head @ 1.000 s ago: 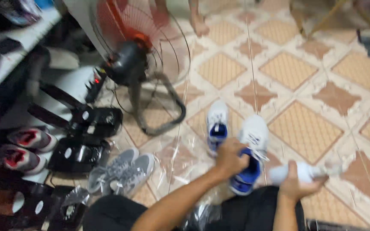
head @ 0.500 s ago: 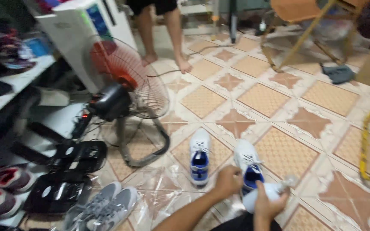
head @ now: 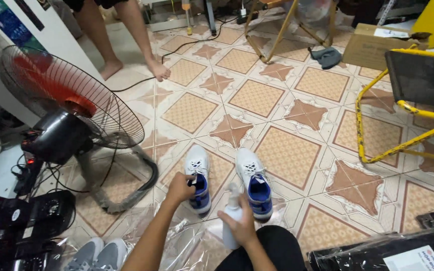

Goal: The person sits on the floor and cleans two pairs of sneakers. They spray a white liquid into the shoes, wipe the interior with a cloth, and then place each pair into a clear plastic bag. The person handles a white and blue pair first, followed by a pink pair.

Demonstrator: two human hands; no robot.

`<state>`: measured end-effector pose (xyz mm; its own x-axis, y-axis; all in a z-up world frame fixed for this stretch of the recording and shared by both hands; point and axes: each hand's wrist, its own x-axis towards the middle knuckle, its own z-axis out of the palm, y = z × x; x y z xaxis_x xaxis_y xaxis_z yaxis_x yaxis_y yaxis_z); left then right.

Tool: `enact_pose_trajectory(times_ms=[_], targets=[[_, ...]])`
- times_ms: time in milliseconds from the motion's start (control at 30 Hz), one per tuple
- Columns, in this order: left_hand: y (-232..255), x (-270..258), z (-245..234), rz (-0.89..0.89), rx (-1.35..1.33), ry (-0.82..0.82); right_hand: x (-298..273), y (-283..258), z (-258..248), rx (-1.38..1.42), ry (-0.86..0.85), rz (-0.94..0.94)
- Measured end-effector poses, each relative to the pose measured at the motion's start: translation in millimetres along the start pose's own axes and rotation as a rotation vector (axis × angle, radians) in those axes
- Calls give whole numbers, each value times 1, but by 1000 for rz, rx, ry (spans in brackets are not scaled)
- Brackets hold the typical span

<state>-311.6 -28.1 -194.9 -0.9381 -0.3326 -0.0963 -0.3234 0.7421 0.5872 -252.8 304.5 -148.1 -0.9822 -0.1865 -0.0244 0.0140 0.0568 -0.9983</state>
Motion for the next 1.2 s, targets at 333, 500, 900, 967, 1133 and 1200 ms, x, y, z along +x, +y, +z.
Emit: enact_pose_trajectory(times_ms=[333,500,900,967,1133,1200], targets=[[26,20,12,26,298,49,4,20,14,-161,-83,30],[21,4,15,148,211,247,2,14,16,-97,-137,-15],[25,-53,-10,401,146,479,7,84,19,-99,-348,-190],[39,-59,-18,446,156,479,-6,49,13,-104,-369,-143],[43,-61,-31,587,440,607,-30,2,5,-144,-366,-68],[54,-70,-48,703,367,629,-37,-2,2,-168,-317,-118]])
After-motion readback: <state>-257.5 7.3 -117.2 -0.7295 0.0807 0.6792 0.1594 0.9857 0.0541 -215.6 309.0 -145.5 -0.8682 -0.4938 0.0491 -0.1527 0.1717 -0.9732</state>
